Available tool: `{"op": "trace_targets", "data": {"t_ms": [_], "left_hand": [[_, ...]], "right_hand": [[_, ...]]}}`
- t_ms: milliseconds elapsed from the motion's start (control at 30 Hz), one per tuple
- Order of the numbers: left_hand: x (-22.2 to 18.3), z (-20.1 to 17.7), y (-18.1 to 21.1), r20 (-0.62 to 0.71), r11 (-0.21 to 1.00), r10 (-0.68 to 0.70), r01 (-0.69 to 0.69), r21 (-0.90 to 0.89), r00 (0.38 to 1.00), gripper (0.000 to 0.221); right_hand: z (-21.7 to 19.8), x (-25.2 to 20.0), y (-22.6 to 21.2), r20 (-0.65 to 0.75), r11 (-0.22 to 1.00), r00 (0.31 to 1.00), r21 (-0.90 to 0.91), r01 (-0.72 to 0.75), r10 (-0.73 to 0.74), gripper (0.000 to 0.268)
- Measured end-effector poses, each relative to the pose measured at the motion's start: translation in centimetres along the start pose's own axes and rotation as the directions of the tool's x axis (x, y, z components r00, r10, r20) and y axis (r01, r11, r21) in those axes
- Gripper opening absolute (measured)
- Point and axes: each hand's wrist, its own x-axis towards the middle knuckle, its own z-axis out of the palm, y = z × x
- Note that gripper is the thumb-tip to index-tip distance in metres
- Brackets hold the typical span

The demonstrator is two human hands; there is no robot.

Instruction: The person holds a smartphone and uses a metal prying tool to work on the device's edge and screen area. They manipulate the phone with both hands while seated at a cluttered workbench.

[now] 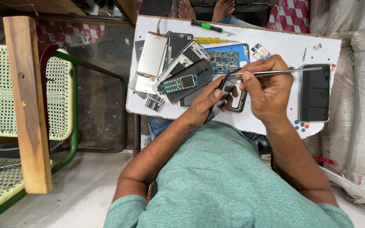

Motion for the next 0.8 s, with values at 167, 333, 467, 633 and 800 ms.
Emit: {"op": "trace_targets", "data": {"t_ms": [167, 333, 467, 633, 800], "left_hand": [[0.1, -0.1, 0.0, -0.015, 0.996, 0.006, -0.004, 0.092, 1.0, 0.078], [0.1, -0.2, -0.6, -0.009, 0.991, -0.011, 0.012, 0.13, 1.0, 0.078], [0.0, -0.2, -0.8, -0.02, 0.976, -0.015, 0.019, 0.215, 1.0, 0.077], [0.0, 0.2, -0.8, -0.052, 0.962, -0.037, 0.05, 0.269, 0.998, 0.074], [-0.2, 0.4, -0.4, -0.058, 0.935, -0.037, 0.055, 0.35, 0.998, 0.073]], "right_hand": [[-1.2, 0.7, -0.6, 0.054, 0.989, 0.993, 0.096, -0.109, 0.104, 0.015], [-2.5, 1.3, -0.7, 0.143, 0.974, 0.973, 0.111, -0.199, 0.182, 0.011], [-3.4, 1.5, -0.6, 0.187, 0.967, 0.962, 0.117, -0.225, 0.201, 0.011], [-4.3, 1.8, -0.4, 0.216, 0.956, 0.942, 0.079, -0.281, 0.259, 0.013], [-5.5, 2.0, -0.5, 0.263, 0.945, 0.914, 0.026, -0.327, 0.309, 0.014]]}}
